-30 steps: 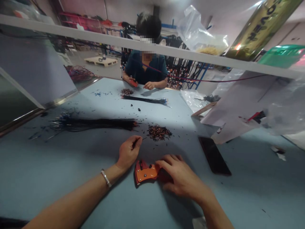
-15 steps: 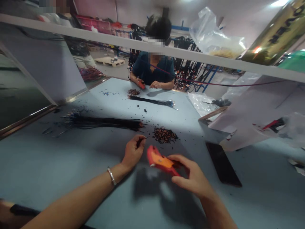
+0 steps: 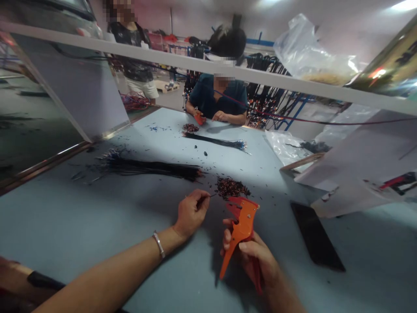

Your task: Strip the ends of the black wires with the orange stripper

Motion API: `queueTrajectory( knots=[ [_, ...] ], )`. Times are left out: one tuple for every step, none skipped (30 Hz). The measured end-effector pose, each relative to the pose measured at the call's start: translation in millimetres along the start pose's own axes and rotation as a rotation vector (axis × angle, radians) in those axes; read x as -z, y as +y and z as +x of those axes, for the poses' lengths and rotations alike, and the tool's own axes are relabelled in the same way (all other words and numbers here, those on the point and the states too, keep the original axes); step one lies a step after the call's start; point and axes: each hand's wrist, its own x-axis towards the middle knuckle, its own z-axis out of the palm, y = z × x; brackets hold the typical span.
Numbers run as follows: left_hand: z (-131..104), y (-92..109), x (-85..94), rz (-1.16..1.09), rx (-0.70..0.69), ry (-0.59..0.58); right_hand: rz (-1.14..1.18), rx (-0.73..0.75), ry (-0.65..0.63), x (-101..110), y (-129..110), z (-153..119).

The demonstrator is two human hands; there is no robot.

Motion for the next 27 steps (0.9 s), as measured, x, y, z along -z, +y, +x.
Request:
queueTrajectory(
  knots=[
    [-0.3,0.1,-0.1,0.011,-0.002,-0.001,-0.039,0.023,0.015,2.2,0.6,0.7],
    [-0.5,0.0,-0.1,0.020,-0.001,-0.001,-0.082,0.063,0.038,4.7,0.6,1.2],
    [-0.6,-0.2,-0.1,0.027,0.001,-0.001,-0.124,0.112,0.069,7.3,0.1,1.3],
    [-0.7,-0.4,-0.1,0.032,0.004,0.000,-0.161,0.167,0.104,9.5,-0.7,1.2],
    [-0.7,-0.7,-0.1,0.034,0.006,0.001,-0.189,0.221,0.134,11.4,-1.7,0.8],
    [-0.6,-0.9,0.1,0.035,0.006,0.002,-0.210,0.266,0.158,12.6,-2.8,0.4],
    [-0.6,-1.1,0.2,0.033,0.002,0.003,-0.228,0.301,0.172,13.3,-3.9,-0.2],
    [-0.5,-1.3,0.3,0.029,-0.003,0.002,-0.247,0.326,0.173,13.5,-4.8,-0.7],
    [-0.5,-1.4,0.3,0.022,-0.011,-0.002,-0.269,0.346,0.168,13.2,-5.7,-1.3],
    [-0.5,-1.4,0.3,0.014,-0.020,-0.007,-0.295,0.356,0.159,12.7,-6.3,-1.8],
    [-0.6,-1.3,0.3,0.004,-0.028,-0.011,-0.326,0.359,0.146,12.2,-6.7,-2.3],
    [-0.6,-1.2,0.2,-0.006,-0.036,-0.016,-0.356,0.353,0.130,11.9,-6.9,-2.8],
    [-0.7,-1.0,0.1,-0.016,-0.043,-0.019,-0.382,0.349,0.110,12.0,-6.7,-3.3],
    [-0.7,-0.8,0.0,-0.024,-0.047,-0.022,-0.402,0.345,0.091,12.4,-6.1,-3.9],
    [-0.8,-0.5,0.0,-0.032,-0.050,-0.023,-0.419,0.343,0.074,13.3,-5.2,-4.5],
    [-0.8,-0.1,0.1,-0.039,-0.049,-0.025,-0.434,0.343,0.058,14.4,-4.0,-5.1],
    [-0.8,0.2,0.2,-0.044,-0.048,-0.027,-0.450,0.343,0.048,15.6,-2.7,-5.8],
    [-0.7,0.5,0.4,-0.047,-0.049,-0.031,-0.467,0.339,0.046,16.7,-1.3,-6.3],
    [-0.7,0.7,0.6,-0.047,-0.050,-0.035,-0.486,0.332,0.043,17.6,-0.1,-6.7],
    [-0.7,0.8,0.8,-0.046,-0.052,-0.040,-0.507,0.321,0.039,18.0,0.7,-6.9],
    [-0.7,0.8,0.9,-0.045,-0.054,-0.044,-0.530,0.315,0.031,18.0,0.9,-6.9],
    [-0.7,0.8,1.0,-0.045,-0.055,-0.047,-0.559,0.310,0.017,17.5,0.4,-6.6],
    [-0.8,0.7,1.1,-0.047,-0.056,-0.049,-0.592,0.306,0.002,16.4,-0.7,-6.1],
    [-0.8,0.6,1.1,-0.049,-0.055,-0.050,-0.632,0.300,-0.018,15.0,-2.5,-5.5],
    [-0.8,0.5,1.1,-0.053,-0.056,-0.049,-0.679,0.293,-0.036,13.2,-4.7,-4.9],
    [-0.7,0.5,1.1,-0.056,-0.060,-0.048,-0.729,0.282,-0.047,11.3,-7.0,-4.5],
    [-0.7,0.6,1.1,-0.058,-0.064,-0.049,-0.775,0.266,-0.051,9.4,-9.3,-4.2]
  ],
)
